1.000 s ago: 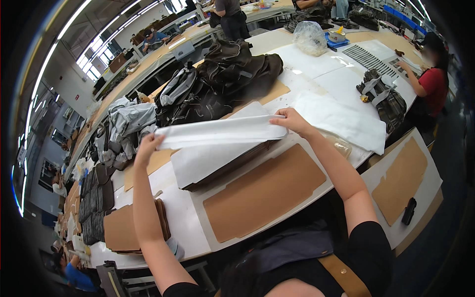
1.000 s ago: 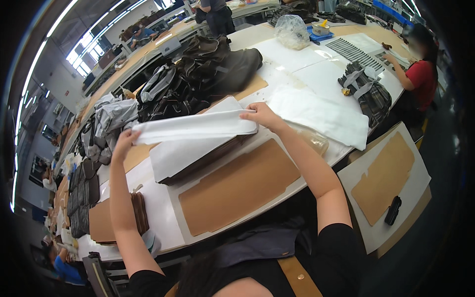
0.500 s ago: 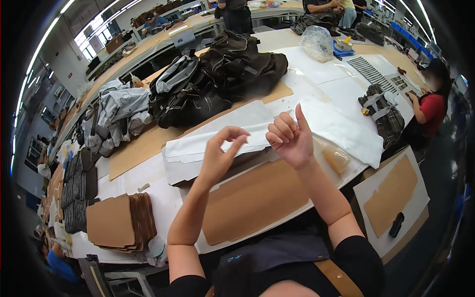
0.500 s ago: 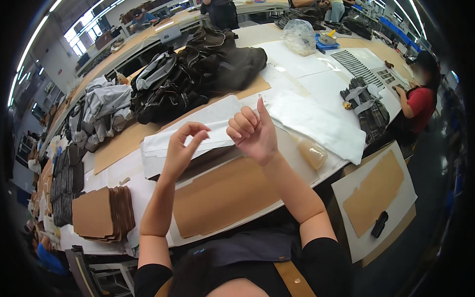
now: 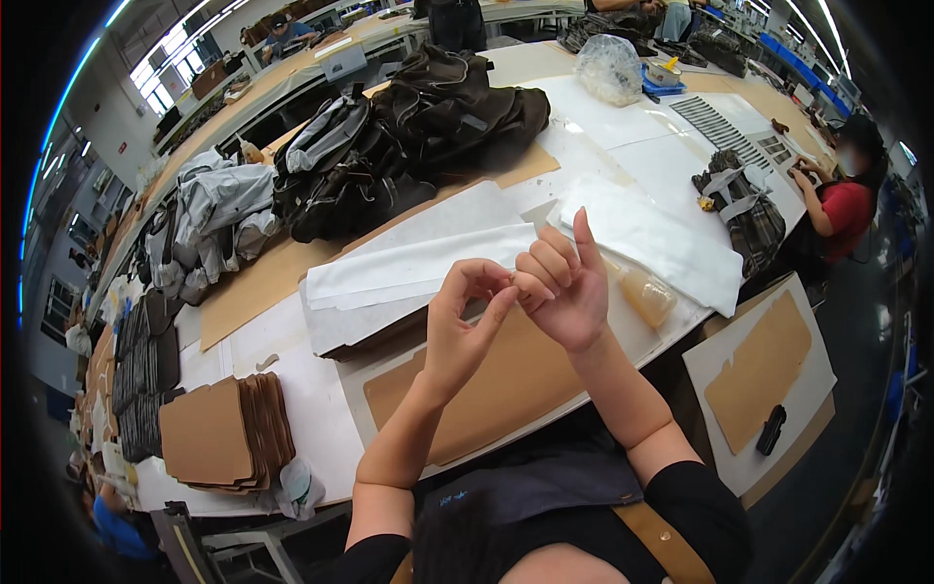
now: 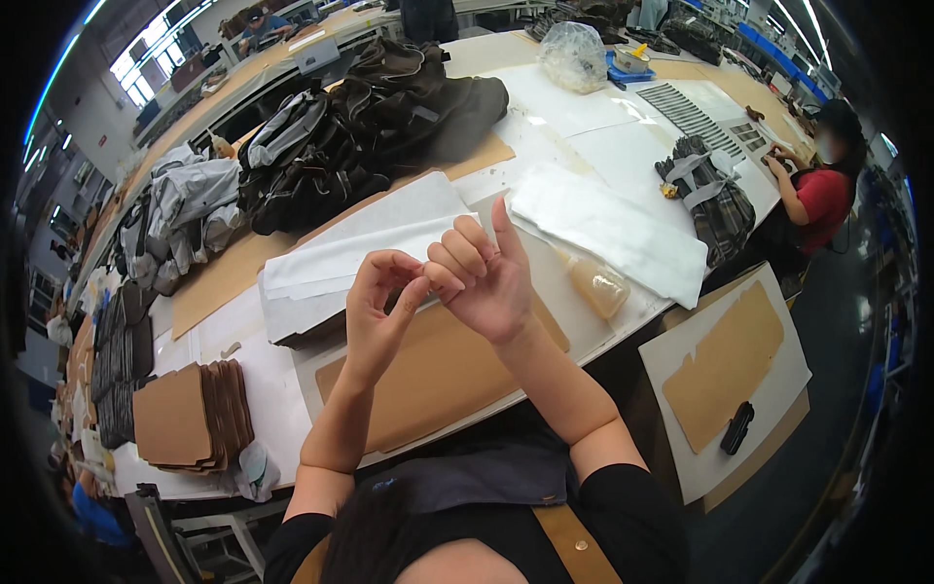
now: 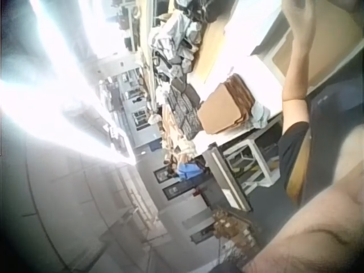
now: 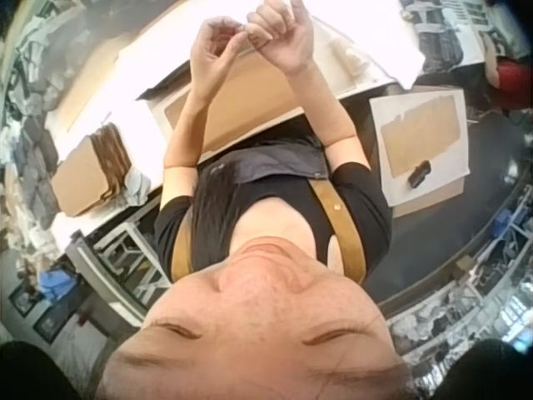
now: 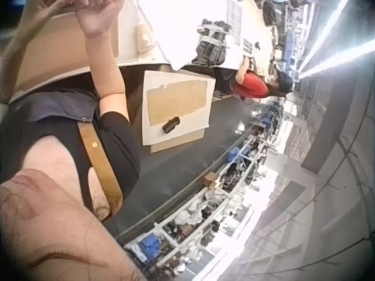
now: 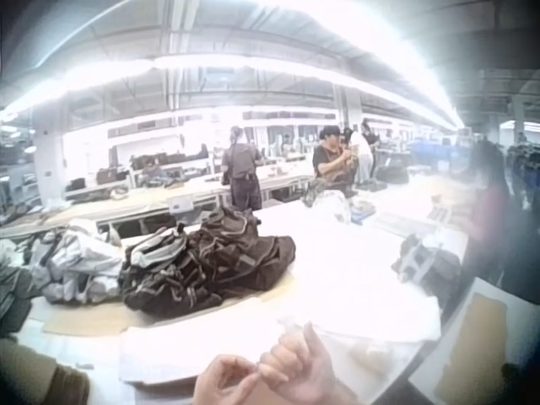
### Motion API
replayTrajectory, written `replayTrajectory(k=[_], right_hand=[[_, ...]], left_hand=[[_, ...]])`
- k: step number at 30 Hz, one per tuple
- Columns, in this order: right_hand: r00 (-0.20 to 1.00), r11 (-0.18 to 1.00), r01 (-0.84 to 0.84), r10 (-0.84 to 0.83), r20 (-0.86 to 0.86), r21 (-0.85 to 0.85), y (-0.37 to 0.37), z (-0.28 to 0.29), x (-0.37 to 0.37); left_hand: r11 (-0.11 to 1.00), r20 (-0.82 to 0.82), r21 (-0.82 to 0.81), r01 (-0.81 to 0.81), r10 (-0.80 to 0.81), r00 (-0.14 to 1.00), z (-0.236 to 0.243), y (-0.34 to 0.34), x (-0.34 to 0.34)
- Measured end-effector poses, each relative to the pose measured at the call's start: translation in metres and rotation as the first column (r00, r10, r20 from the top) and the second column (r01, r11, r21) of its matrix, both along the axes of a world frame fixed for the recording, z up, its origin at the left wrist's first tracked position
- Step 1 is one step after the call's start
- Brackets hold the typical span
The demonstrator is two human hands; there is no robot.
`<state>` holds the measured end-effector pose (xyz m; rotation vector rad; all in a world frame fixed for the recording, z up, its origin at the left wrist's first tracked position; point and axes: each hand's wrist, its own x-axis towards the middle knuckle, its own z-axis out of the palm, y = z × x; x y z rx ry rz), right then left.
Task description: Gluing white fabric/lining onto leather panels and organizing them.
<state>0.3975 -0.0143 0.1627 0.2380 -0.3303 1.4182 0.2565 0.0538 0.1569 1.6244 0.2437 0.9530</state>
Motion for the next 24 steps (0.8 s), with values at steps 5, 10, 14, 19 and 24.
replayTrajectory(k=[5, 10, 14, 19, 24], right_hand=[[0.977, 0.995, -0.095, 0.098, -0.188, 0.026, 0.000, -0.006, -0.004], [0.977, 0.994, -0.104, 0.106, -0.183, 0.019, 0.000, -0.010, -0.008], [0.979, 0.996, -0.088, 0.086, -0.183, 0.000, 0.000, -0.011, -0.012], [0.984, 0.998, -0.054, 0.047, -0.172, -0.035, 0.001, -0.012, -0.016], [0.983, 0.996, -0.027, 0.011, -0.182, -0.084, 0.000, -0.013, -0.018]], left_hand=[[0.924, 0.071, 0.329, -0.194, 0.181, 0.981, -0.001, -0.004, 0.000], [0.847, 0.141, 0.457, -0.270, 0.230, 0.963, 0.000, -0.003, 0.001], [0.811, 0.159, 0.493, -0.315, 0.272, 0.949, 0.001, -0.002, 0.000], [0.730, 0.157, 0.566, -0.383, 0.361, 0.919, -0.002, 0.000, -0.001], [0.695, 0.114, 0.612, -0.378, 0.395, 0.912, -0.006, -0.001, -0.001]])
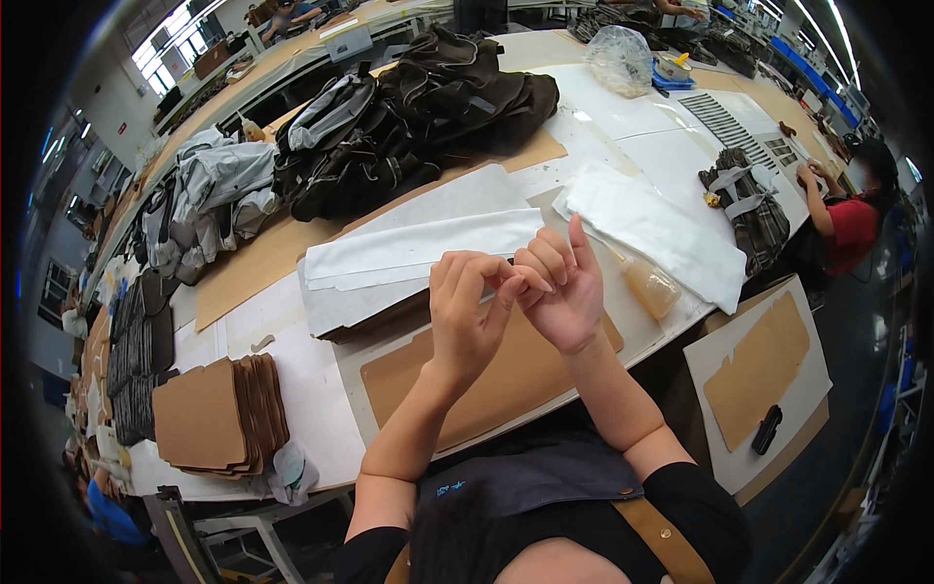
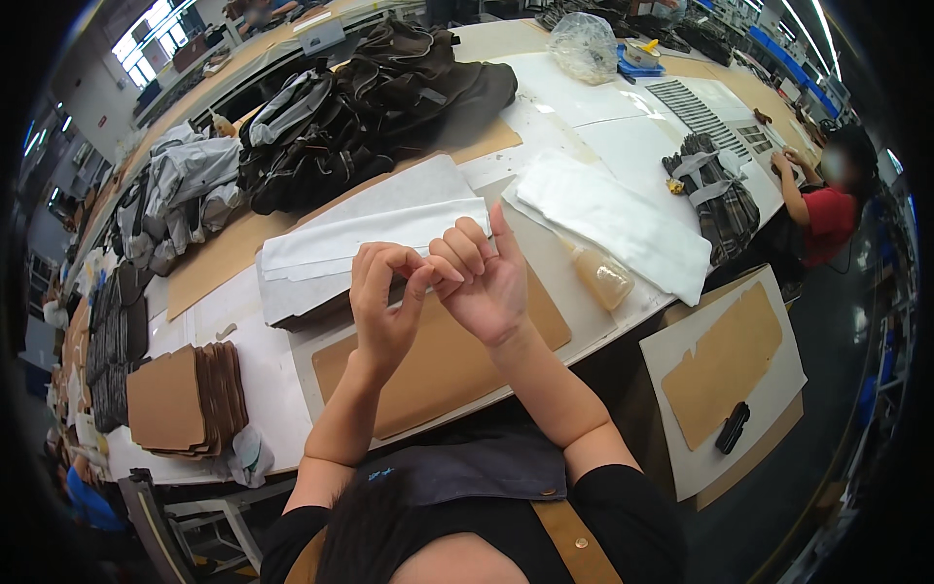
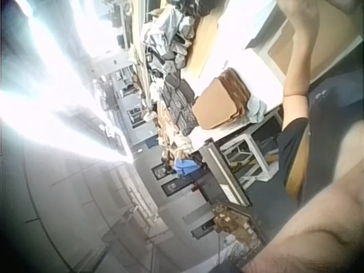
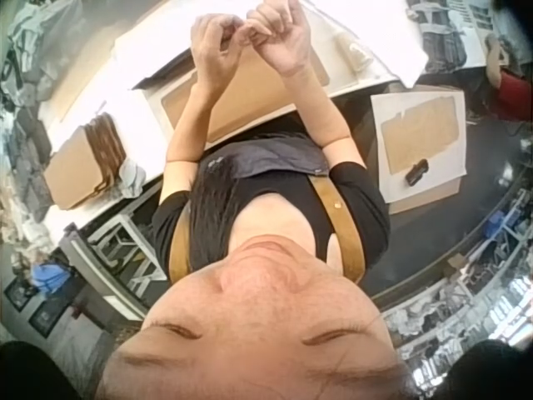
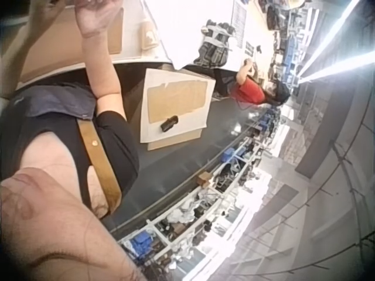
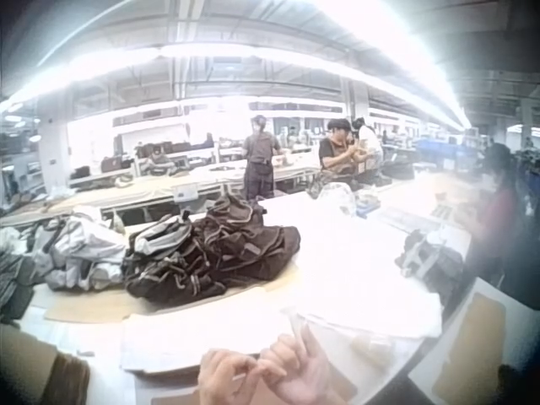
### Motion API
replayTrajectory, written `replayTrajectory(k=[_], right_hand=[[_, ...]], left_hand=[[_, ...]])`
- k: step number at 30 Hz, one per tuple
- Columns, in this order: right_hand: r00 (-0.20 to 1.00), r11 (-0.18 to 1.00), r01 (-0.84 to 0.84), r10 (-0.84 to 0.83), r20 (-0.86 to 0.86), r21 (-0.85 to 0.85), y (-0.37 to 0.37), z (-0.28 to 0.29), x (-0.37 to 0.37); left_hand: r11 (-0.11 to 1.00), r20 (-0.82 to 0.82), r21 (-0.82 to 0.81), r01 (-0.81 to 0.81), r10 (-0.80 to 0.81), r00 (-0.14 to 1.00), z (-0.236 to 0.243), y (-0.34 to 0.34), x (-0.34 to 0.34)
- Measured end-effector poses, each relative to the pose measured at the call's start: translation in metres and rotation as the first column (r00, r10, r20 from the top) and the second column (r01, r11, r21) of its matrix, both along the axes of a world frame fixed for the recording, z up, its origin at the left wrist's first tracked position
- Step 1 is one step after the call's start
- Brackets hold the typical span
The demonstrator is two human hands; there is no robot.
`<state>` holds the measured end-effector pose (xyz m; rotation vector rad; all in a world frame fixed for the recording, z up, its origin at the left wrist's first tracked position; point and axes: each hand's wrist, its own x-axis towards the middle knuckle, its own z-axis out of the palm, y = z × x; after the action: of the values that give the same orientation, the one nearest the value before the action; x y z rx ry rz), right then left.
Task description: Gluing white fabric/lining onto leather panels and organizing them.
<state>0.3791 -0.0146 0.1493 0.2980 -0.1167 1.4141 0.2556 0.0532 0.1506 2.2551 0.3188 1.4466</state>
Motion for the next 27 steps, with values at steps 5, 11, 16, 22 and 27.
replayTrajectory(k=[5, 11, 16, 22, 27], right_hand=[[0.999, 1.000, -0.025, 0.026, -0.039, 0.014, 0.0001, -0.0024, 0.0001], [0.999, 1.000, -0.004, 0.004, -0.039, -0.008, -0.0004, -0.0030, 0.0007], [0.998, 1.000, -0.015, 0.014, -0.054, -0.008, -0.0004, -0.0050, 0.0006], [0.998, 0.999, -0.033, 0.032, -0.055, -0.013, 0.0001, -0.0100, 0.0009], [0.998, 0.998, -0.039, 0.037, -0.047, -0.056, -0.0012, -0.0091, -0.0024]], left_hand=[[0.986, -0.026, -0.143, 0.084, -0.089, 0.996, -0.0025, -0.0013, -0.0011], [0.927, 0.082, -0.308, 0.214, -0.198, 0.977, -0.0097, -0.0007, -0.0029], [0.913, 0.116, -0.360, 0.191, -0.159, 0.980, -0.0099, -0.0011, -0.0079], [0.954, 0.069, -0.283, 0.097, -0.081, 0.994, -0.0053, -0.0029, -0.0058], [0.970, 0.082, -0.227, 0.092, -0.075, 0.994, -0.0061, -0.0029, -0.0036]])
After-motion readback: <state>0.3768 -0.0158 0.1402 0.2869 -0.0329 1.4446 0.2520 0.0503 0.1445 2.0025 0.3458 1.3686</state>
